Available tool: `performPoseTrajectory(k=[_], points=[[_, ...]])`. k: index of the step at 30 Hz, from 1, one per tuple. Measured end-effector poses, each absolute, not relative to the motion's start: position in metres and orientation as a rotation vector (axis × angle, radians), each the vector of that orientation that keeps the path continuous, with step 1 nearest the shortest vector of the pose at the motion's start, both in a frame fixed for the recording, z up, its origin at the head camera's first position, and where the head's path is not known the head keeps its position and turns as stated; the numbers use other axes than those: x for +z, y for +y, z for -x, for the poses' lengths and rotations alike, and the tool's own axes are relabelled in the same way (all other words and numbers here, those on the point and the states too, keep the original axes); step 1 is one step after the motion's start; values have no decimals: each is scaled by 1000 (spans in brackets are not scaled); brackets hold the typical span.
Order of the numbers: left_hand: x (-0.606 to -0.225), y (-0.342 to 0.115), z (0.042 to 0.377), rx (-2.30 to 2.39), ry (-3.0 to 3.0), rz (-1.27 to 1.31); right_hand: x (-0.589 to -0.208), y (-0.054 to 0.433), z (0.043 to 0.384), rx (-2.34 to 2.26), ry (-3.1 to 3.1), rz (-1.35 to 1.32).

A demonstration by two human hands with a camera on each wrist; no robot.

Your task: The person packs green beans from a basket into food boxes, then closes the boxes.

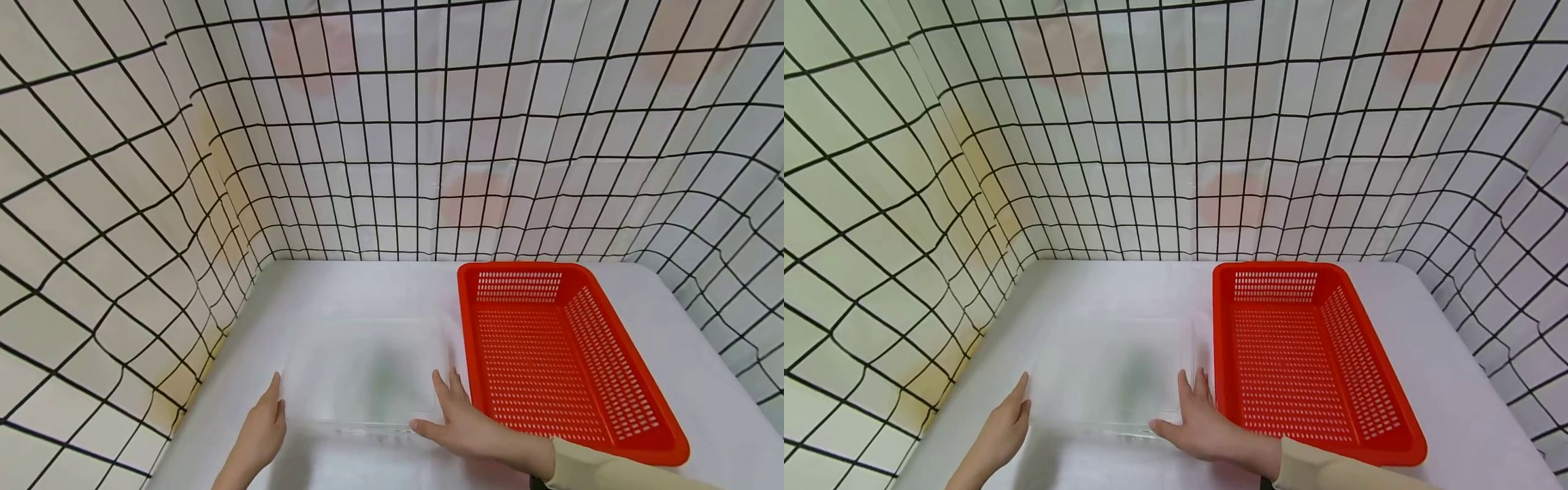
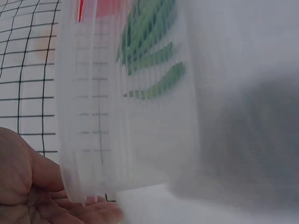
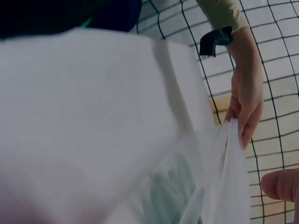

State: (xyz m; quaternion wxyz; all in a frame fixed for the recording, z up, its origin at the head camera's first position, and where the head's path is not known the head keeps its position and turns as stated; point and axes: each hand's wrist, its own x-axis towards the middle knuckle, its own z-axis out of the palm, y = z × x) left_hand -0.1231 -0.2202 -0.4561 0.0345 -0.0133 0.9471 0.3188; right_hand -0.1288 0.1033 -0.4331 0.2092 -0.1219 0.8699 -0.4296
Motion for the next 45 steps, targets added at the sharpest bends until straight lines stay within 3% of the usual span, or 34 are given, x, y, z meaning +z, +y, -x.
performPoseTrajectory(k=[25,45], points=[[-470,-216,111,911,2906,55,-464,101,103,-1306,2494,441],[-478,-224,104,1318,2829,83,-476,102,96,-1477,2496,325]])
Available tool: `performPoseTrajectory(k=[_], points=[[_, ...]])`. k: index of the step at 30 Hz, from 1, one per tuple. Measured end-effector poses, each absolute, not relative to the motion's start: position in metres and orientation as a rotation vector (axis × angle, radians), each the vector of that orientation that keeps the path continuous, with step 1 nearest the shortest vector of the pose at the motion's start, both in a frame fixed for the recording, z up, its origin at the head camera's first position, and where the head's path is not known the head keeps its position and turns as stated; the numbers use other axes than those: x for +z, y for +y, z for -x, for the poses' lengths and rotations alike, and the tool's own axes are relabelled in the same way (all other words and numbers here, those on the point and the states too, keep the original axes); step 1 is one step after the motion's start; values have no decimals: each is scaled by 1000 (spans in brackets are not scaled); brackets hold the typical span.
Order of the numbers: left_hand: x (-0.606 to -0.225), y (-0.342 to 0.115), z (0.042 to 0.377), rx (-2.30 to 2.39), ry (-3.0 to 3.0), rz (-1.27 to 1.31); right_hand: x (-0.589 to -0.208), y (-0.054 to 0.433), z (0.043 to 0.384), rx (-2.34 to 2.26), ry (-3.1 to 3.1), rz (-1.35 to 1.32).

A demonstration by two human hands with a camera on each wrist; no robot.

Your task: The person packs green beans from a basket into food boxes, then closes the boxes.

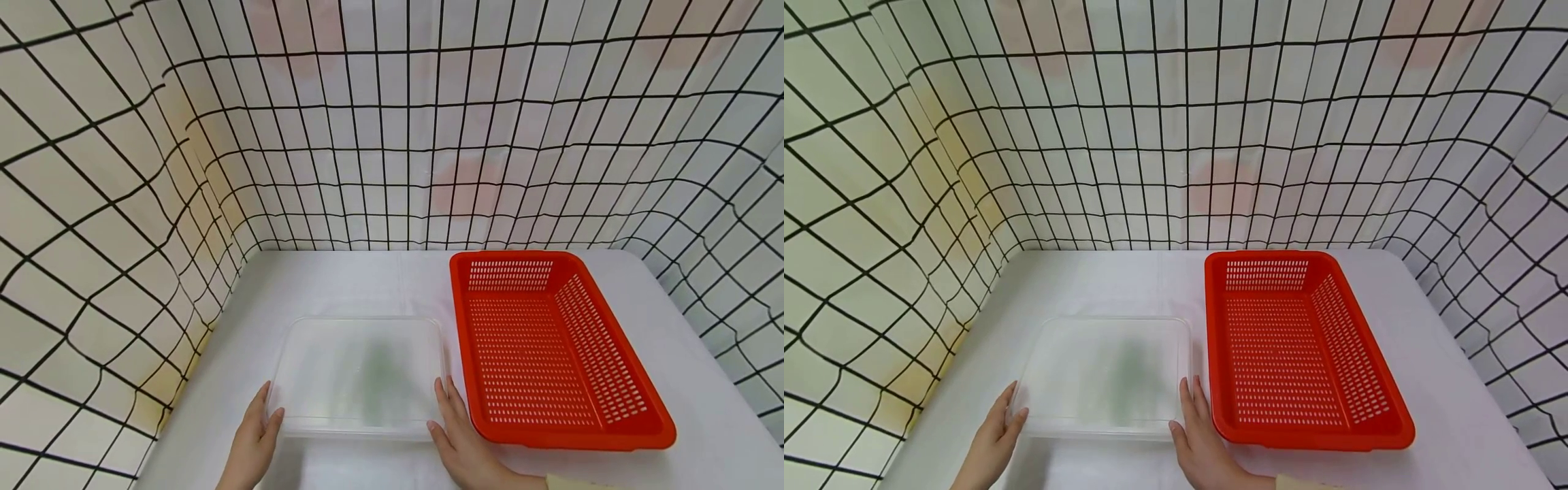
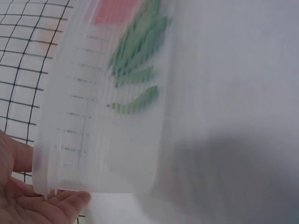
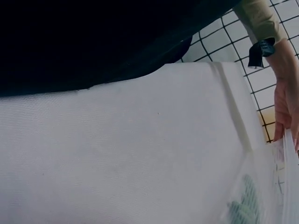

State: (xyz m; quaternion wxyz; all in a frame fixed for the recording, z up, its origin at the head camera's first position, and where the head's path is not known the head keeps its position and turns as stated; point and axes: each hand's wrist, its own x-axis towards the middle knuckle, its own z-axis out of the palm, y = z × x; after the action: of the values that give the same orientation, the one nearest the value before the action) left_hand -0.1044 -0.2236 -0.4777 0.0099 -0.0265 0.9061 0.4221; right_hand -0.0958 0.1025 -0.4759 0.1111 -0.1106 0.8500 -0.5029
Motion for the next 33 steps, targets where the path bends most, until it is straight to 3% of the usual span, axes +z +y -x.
performPoseTrajectory(k=[12,25,33], points=[[-484,-218,117,1044,3137,13,-479,101,103,-1539,2504,308],[-483,-221,130,1094,3144,107,-485,89,106,-1714,2449,193],[-473,-221,135,968,3022,52,-470,96,106,-1440,2392,293]])
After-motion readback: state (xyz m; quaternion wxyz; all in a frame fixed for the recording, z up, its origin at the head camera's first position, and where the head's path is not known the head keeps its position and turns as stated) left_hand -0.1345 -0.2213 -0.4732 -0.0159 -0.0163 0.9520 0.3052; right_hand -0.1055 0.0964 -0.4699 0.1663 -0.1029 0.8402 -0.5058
